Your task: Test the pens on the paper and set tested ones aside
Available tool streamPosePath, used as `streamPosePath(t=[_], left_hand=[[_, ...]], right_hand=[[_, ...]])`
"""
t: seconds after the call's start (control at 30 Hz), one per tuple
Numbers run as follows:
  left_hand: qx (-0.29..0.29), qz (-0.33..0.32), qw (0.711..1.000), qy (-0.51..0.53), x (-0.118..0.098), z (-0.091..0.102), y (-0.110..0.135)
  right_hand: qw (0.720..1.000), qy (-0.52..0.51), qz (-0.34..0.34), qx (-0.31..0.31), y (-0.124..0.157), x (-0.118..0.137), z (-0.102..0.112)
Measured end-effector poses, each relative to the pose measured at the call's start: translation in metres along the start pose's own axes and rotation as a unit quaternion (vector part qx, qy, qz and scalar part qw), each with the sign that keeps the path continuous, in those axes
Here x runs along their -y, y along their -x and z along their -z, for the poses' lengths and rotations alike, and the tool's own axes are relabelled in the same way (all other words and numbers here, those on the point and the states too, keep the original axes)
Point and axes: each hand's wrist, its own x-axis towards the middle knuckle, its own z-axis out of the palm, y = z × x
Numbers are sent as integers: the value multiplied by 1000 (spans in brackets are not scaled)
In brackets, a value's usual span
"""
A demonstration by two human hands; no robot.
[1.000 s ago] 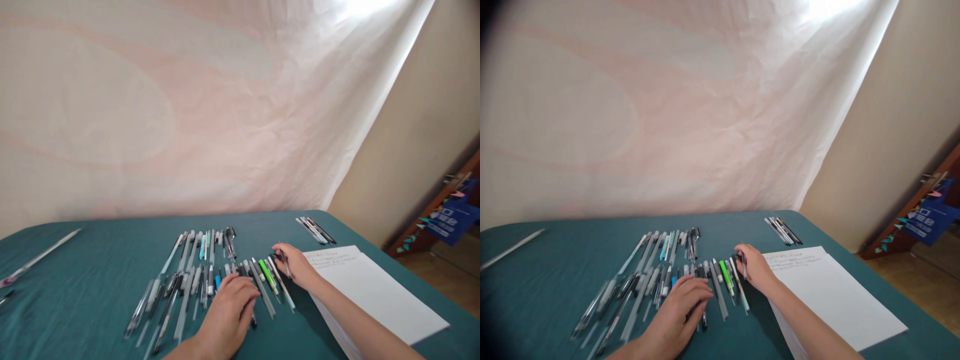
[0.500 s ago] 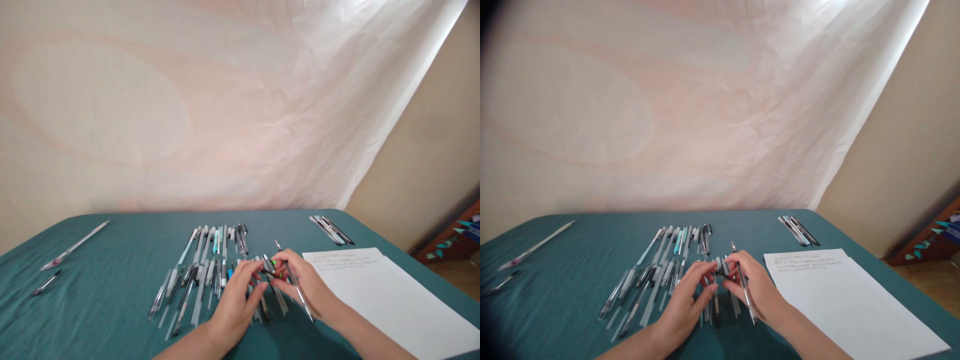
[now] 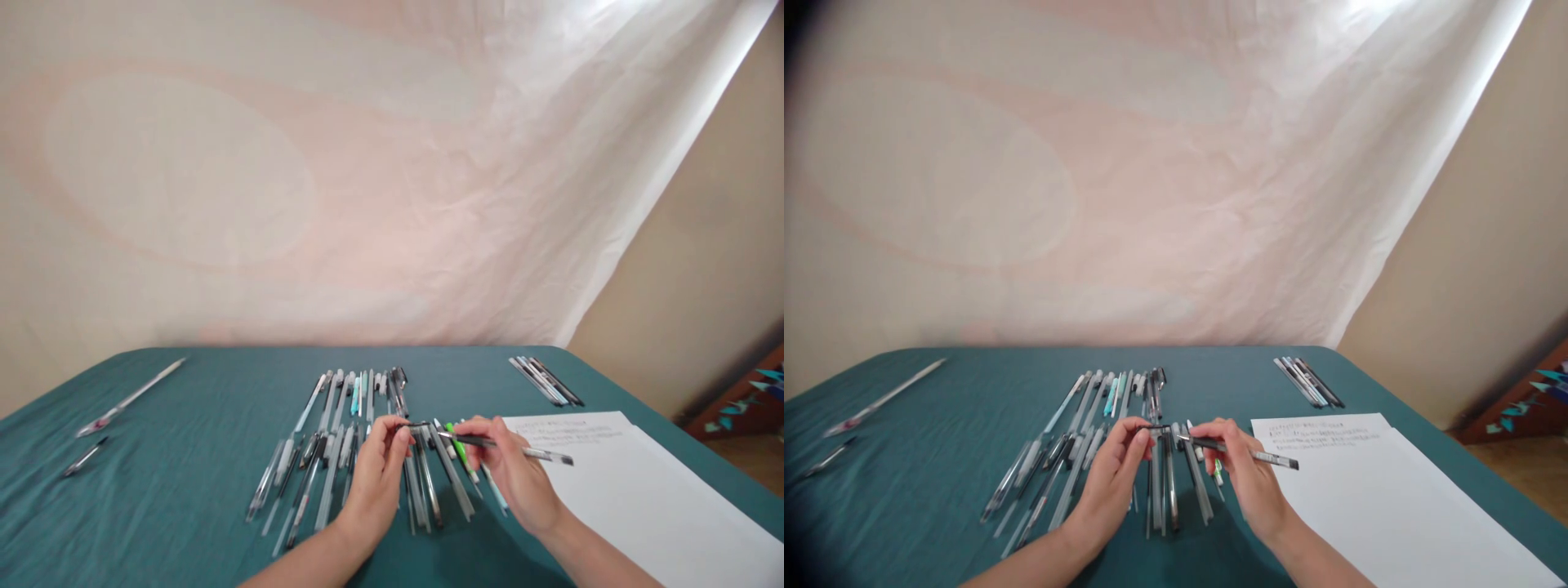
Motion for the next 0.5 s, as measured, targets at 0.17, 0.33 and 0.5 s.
streamPosePath(t=[0.17, 0.33, 0.5], left_hand=[[6, -3, 1000, -5, 1, 0, 1], [13, -15, 1000, -21, 0, -1, 2], [26, -18, 999, -36, -1, -1, 4]], right_hand=[[987, -144, -71, -1, -1, -4, -11], [983, -164, -85, 0, 0, -3, -14], [980, -175, -89, 5, 1, -3, -16]])
